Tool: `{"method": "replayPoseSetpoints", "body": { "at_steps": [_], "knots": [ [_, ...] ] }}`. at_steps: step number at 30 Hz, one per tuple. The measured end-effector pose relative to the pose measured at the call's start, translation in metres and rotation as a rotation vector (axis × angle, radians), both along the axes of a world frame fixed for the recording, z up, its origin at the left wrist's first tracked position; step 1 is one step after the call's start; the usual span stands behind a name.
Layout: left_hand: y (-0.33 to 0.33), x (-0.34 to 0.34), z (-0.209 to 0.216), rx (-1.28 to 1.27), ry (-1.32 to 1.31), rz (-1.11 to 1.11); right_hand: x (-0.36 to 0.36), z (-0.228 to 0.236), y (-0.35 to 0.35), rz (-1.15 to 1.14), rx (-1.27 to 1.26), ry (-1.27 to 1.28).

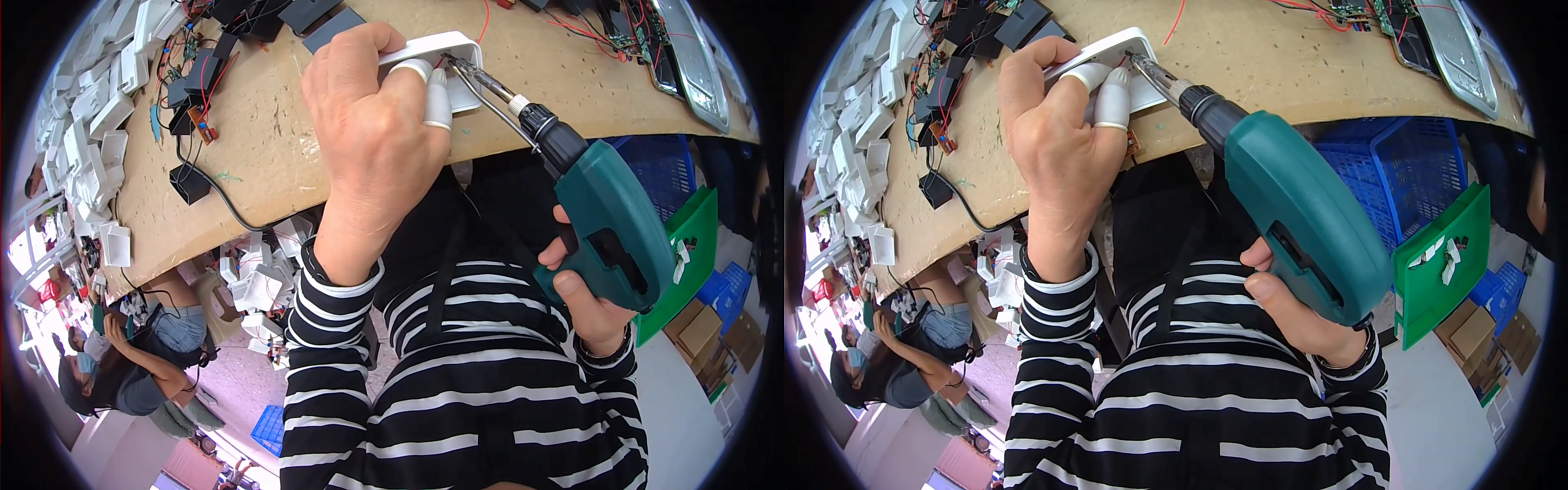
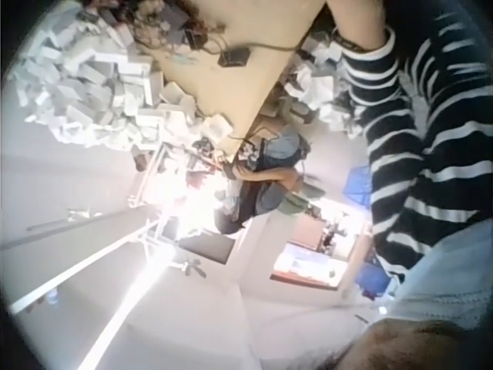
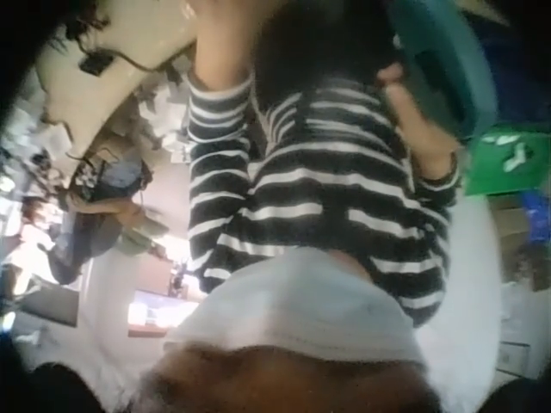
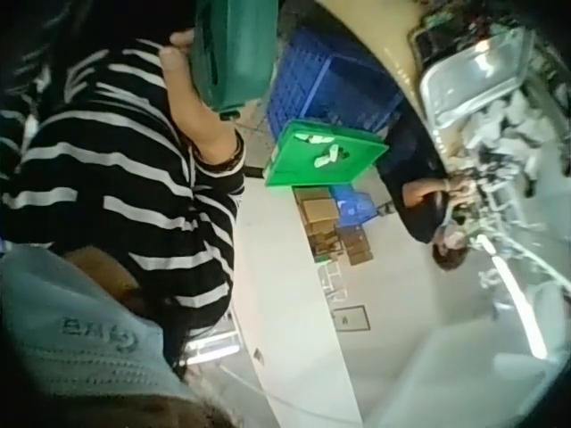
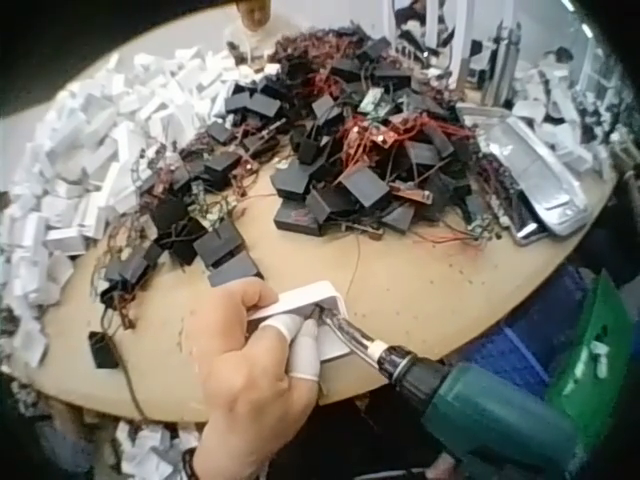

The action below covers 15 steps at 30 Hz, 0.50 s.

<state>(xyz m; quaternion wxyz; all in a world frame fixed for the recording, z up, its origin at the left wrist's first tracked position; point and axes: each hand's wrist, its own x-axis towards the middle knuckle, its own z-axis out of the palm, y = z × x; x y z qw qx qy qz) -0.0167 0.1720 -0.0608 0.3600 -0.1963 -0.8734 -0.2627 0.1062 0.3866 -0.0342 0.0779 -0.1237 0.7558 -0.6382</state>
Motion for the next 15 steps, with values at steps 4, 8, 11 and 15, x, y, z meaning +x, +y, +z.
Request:
{"method": "replayPoseSetpoints", "body": {
  "at_steps": [4,8,11,15],
  "knots": [
    [-0.001,0.000,-0.001,-0.009,-0.001,-0.003,-0.002,0.002,0.001,0.025,0.015,-0.007],
    [-0.001,-0.001,0.000,-0.011,-0.003,-0.010,-0.001,0.005,0.001,-0.005,0.030,-0.044],
    [-0.001,0.000,0.001,-0.003,-0.010,-0.007,-0.006,0.007,0.004,0.030,0.083,0.012],
    [-0.002,0.001,0.002,-0.003,-0.017,-0.008,-0.005,0.011,0.004,0.079,0.237,0.109]
  ]
}}
